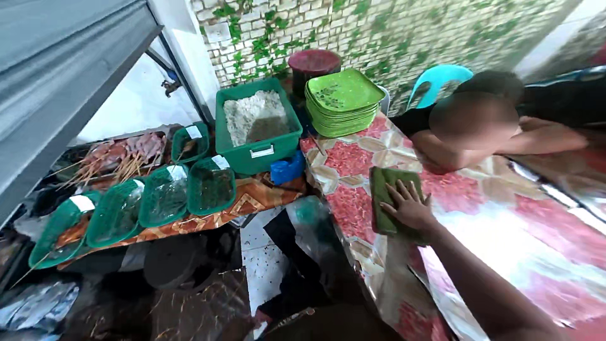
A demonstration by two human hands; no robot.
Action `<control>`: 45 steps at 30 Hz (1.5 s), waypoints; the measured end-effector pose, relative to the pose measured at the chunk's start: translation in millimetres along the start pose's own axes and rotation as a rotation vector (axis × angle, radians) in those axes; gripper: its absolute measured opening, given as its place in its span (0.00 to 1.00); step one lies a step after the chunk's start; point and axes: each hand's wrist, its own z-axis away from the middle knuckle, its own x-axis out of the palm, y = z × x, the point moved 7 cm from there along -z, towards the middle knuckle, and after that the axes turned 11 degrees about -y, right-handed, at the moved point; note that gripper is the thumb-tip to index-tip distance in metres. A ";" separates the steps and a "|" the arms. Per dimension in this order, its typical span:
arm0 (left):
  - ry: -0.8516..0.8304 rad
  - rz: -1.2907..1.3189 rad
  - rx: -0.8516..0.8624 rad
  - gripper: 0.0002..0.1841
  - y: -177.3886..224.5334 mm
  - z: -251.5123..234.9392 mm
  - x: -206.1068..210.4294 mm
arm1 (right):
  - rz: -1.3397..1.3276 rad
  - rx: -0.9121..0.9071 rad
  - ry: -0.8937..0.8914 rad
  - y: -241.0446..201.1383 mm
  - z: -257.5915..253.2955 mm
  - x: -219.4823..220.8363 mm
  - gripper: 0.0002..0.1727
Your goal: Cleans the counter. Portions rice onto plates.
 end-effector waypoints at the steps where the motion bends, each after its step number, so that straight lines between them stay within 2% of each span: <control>1: 0.039 0.121 0.060 0.24 -7.5 -24.8 -22.8 | -0.005 0.014 0.026 -4.3 -17.0 -4.9 0.47; 3: 0.064 0.266 0.028 0.23 28.3 -41.9 -78.3 | -0.029 0.048 0.094 -15.3 -57.7 -18.8 0.50; 7: 0.101 0.231 0.027 0.23 114.9 -71.9 -170.8 | -0.156 0.238 0.173 -43.8 -133.5 -58.4 0.53; 10: 0.098 0.195 0.166 0.21 184.3 -85.2 -230.0 | -0.268 0.383 0.239 -56.5 -184.6 -76.9 0.55; 13: 0.236 0.193 0.366 0.20 258.2 -78.8 -300.9 | -0.342 0.466 0.323 -63.9 -215.3 -86.0 0.55; 16: 0.408 0.128 0.497 0.21 320.1 -67.6 -381.1 | -0.437 0.402 0.276 -77.7 -212.6 -90.9 0.49; 19: 0.491 -0.101 0.379 0.22 355.5 -102.6 -459.6 | -0.421 0.229 0.141 -98.1 -188.6 -82.9 0.43; 21: 0.454 -0.260 0.194 0.25 356.5 -159.3 -502.1 | -0.320 0.203 0.128 -110.5 -172.6 -68.7 0.41; 23: 0.380 -0.385 -0.017 0.31 348.4 -217.2 -531.8 | -0.245 0.226 0.189 -119.0 -165.8 -58.8 0.41; 27: 0.272 -0.518 -0.356 0.33 337.6 -280.7 -542.4 | -0.196 0.313 0.212 -121.8 -182.0 -60.2 0.40; 30: 0.196 -0.661 -0.417 0.25 330.2 -307.4 -536.0 | -0.239 0.311 0.209 -116.7 -197.9 -69.6 0.41; 31: 0.167 -0.714 -0.413 0.22 326.4 -311.7 -534.0 | -0.304 0.272 0.239 -116.8 -194.9 -75.3 0.40; 33: 0.140 -0.780 -0.377 0.19 322.8 -312.7 -538.2 | -0.490 0.129 0.399 -130.4 -173.4 -94.4 0.32; 35: 0.149 -0.801 -0.305 0.18 325.7 -304.1 -551.4 | -0.678 -0.071 0.517 -170.3 -145.2 -114.3 0.24; 36: 0.164 -0.796 -0.247 0.18 330.2 -293.6 -556.8 | -0.761 -0.198 0.515 -198.6 -137.0 -121.1 0.23; 39: 0.233 -0.763 -0.051 0.20 353.4 -240.8 -563.5 | -0.818 -0.487 0.264 -294.5 -151.0 -139.1 0.27; 43: 0.362 -0.734 0.146 0.25 373.1 -162.7 -545.5 | -0.735 -0.558 -0.141 -387.9 -215.5 -150.4 0.45; 45: 0.380 -0.696 0.182 0.27 369.8 -134.7 -533.5 | -0.713 -0.630 -0.285 -420.2 -234.9 -143.7 0.41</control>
